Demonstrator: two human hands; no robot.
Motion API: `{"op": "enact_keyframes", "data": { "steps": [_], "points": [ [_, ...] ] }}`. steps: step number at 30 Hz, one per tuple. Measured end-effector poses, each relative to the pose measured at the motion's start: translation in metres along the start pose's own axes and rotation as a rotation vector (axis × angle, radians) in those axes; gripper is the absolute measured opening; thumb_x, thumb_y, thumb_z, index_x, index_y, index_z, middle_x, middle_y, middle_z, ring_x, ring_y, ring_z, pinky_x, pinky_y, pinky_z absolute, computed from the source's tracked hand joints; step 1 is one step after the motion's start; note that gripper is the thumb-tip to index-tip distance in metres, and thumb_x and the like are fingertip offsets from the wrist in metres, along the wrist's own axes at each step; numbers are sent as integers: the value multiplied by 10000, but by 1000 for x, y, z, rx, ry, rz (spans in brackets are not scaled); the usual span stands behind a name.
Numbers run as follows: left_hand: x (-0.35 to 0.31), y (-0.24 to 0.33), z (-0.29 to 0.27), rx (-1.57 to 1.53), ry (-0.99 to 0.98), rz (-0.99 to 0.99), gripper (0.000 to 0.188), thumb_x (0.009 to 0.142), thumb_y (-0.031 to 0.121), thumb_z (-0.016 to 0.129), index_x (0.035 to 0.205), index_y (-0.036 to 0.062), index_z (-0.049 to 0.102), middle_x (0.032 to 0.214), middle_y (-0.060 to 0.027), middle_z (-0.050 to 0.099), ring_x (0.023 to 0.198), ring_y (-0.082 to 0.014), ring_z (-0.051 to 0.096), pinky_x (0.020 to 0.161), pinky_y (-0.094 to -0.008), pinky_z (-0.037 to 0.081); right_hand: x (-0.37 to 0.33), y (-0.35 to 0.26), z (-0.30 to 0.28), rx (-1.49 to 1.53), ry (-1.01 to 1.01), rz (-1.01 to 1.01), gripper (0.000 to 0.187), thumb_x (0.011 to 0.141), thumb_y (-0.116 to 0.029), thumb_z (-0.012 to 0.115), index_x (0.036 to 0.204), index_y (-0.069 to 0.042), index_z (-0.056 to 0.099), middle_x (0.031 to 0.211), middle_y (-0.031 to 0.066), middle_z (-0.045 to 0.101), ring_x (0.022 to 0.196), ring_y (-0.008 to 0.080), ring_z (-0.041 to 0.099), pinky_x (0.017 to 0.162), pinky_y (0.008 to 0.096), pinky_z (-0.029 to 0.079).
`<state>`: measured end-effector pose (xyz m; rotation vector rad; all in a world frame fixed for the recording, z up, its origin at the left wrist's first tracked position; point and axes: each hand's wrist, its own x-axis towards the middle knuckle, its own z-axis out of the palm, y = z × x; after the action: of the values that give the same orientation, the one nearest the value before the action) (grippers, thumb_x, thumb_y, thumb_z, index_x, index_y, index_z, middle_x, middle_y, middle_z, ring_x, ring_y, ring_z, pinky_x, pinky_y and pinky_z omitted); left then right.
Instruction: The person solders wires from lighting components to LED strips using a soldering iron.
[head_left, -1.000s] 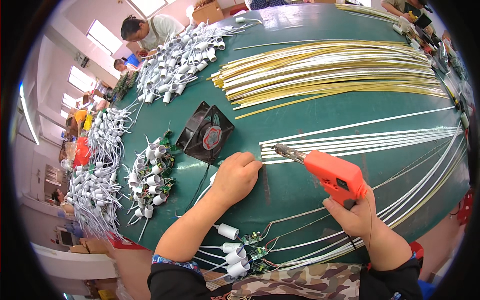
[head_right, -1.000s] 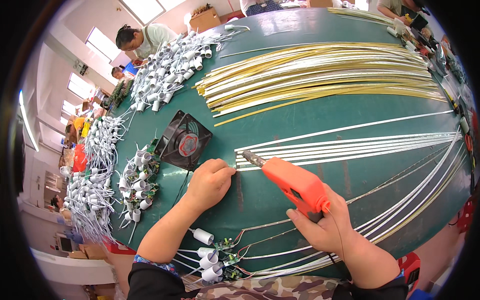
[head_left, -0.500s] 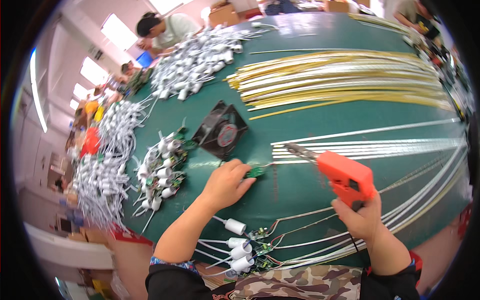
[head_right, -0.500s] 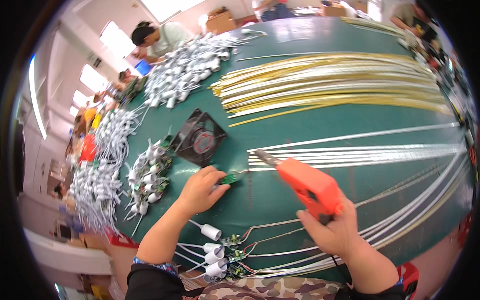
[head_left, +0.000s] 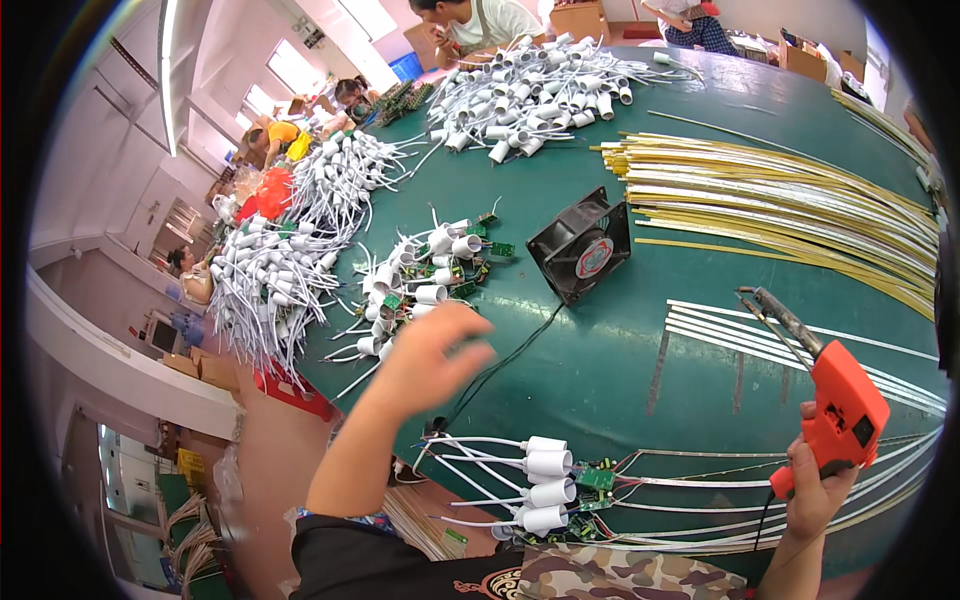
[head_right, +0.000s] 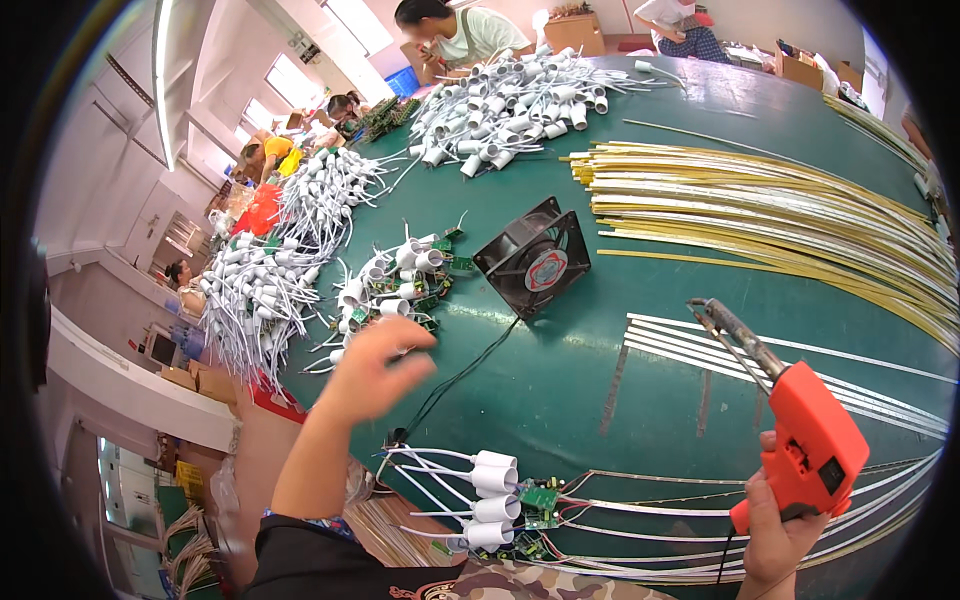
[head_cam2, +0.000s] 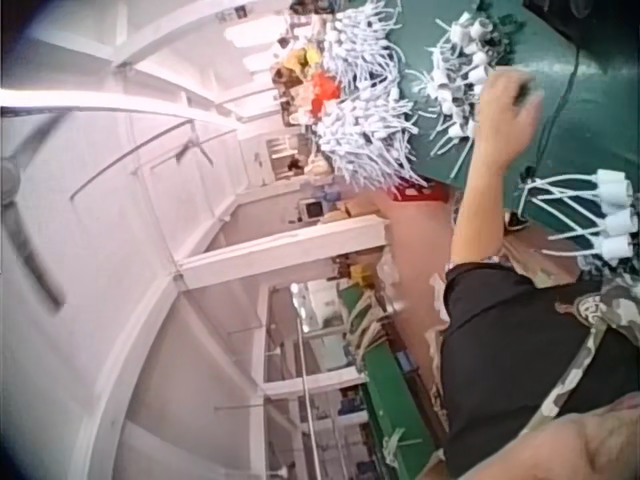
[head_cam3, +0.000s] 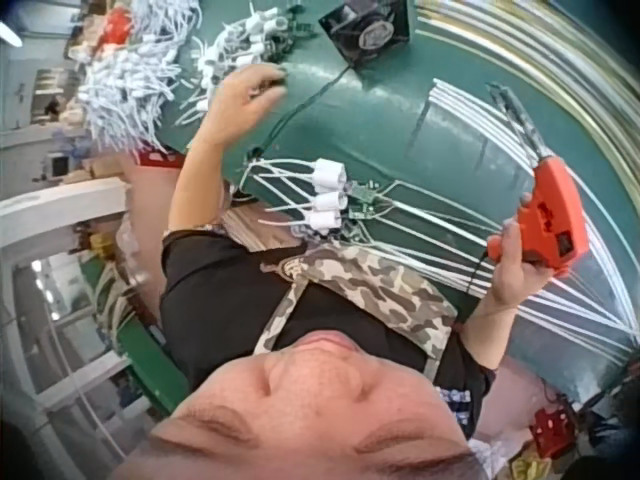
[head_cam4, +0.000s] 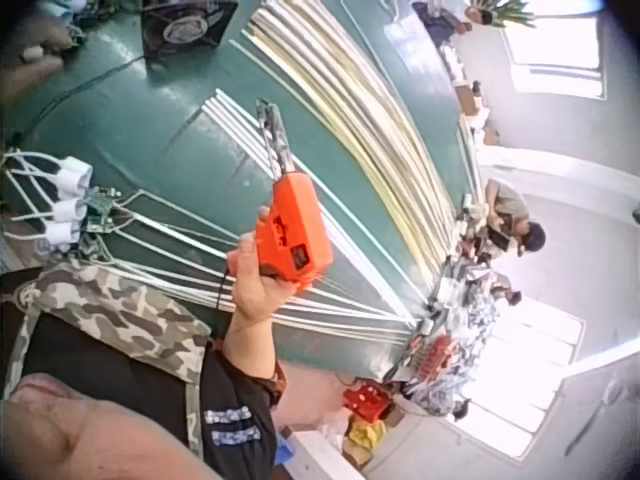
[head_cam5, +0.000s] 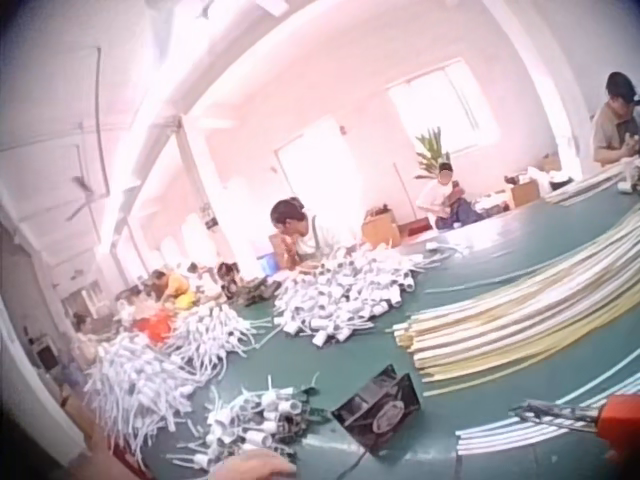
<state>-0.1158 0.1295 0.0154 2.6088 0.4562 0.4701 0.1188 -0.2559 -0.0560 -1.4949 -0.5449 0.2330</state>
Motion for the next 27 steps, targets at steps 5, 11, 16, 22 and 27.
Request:
{"op": "enact_keyframes", "data": {
  "steps": [5,11,16,22,27],
  "points": [
    [39,-71,-6,325,281,-22,249,782,39,698,1025,31,641,996,-129,641,938,-318,624,831,-386,508,6,-2,17,53,-14,62,539,810,45,619,1331,22,484,1175,129,627,902,130,589,804,287,494],
    [95,-109,53,796,201,287,315,741,40,684,1051,66,638,1023,-112,615,1018,-310,596,930,-440,446,8,2,23,47,0,90,517,824,1,622,1321,16,482,1176,133,613,770,89,557,691,243,481],
    [99,-127,48,853,61,262,146,759,87,643,905,94,643,889,-68,626,897,-264,633,798,-419,469,11,0,24,114,8,95,513,818,-32,646,1305,26,498,1156,125,626,764,92,558,687,243,477],
    [83,-82,-57,15,773,2,248,847,8,684,1089,12,631,996,-100,615,895,-203,640,823,-339,517,12,0,21,174,-24,115,575,800,44,619,1354,23,465,1215,136,627,948,140,609,826,294,499],
    [41,24,-66,61,629,70,371,861,-10,683,1224,8,608,1001,-63,604,900,-142,597,824,-293,497,18,-14,25,375,-56,145,417,904,-66,570,1304,27,495,1141,187,656,883,198,683,728,315,569]
  ]
}}
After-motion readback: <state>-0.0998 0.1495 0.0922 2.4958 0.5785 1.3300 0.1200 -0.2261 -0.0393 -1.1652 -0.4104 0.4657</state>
